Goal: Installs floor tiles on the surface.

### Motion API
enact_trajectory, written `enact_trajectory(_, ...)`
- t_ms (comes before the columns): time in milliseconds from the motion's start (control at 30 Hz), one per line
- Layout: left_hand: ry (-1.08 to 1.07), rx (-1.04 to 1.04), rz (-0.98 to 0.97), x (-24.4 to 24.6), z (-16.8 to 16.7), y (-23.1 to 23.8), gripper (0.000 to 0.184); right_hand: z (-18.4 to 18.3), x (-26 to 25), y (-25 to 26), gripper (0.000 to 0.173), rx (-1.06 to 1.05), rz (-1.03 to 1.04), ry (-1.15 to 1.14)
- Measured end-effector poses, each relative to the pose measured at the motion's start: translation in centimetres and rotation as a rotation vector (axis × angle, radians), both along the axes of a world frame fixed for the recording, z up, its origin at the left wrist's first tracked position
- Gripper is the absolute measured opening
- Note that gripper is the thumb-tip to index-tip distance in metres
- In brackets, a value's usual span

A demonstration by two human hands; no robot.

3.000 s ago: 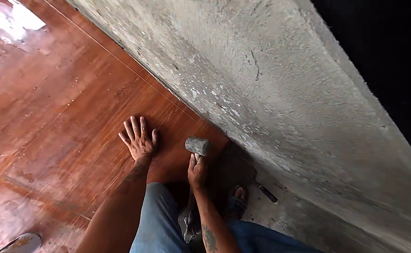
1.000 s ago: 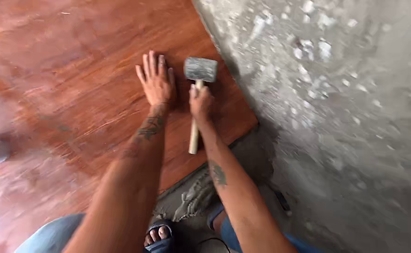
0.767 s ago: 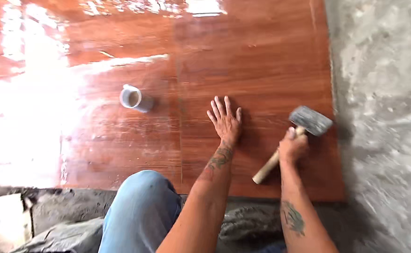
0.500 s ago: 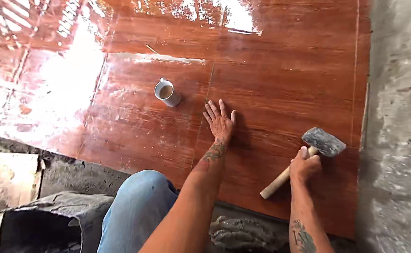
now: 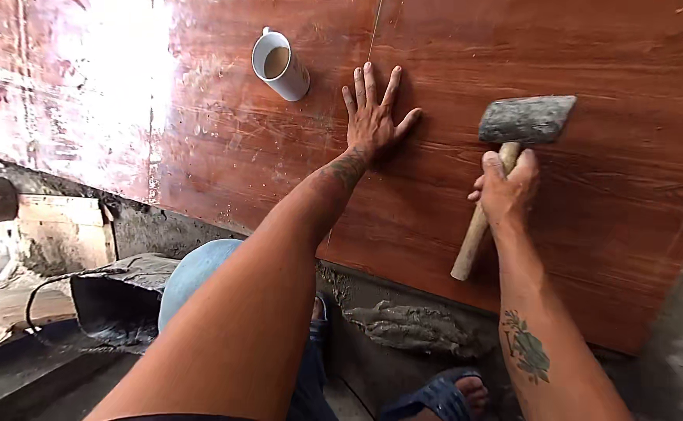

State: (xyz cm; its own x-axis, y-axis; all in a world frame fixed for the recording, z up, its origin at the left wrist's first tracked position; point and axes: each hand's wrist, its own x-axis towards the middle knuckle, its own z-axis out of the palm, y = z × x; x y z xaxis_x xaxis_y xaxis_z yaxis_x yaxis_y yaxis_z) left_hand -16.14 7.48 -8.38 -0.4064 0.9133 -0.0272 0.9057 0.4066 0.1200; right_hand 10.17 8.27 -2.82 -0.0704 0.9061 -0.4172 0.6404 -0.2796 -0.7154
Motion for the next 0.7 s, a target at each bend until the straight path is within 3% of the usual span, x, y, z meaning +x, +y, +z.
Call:
enact_trajectory(100,0.004,-0.021,-0.013,-0.2,0.1,0.2,0.096,0.4,-2.0,-2.2,0.053,0.033,0.209,-0.095)
enact_trajectory(233,0.017,-0.043,-0.009,-0.4,0.1,0.6,0.099,1.8,-1.5,-4.6,0.052,0.235,0.674,-0.313)
enact_trajectory(400,0.017,-0.029,0.008,-0.4,0.3,0.7,0.097,1.5,-0.9,-5.4,0.046,0.327,1.140,-0.250)
enact_trajectory(567,0.019,-0.041,-0.006,-0.3,0.1,0.6,0.097,-0.5,-1.1,-6.8,0.038,0.435,1.261,-0.039)
enact_trajectory(700,0.039,-0.020,-0.006,-0.3,0.0,0.7,0.097,0.5,-2.0,-8.1,0.041,0.408,1.283,0.048)
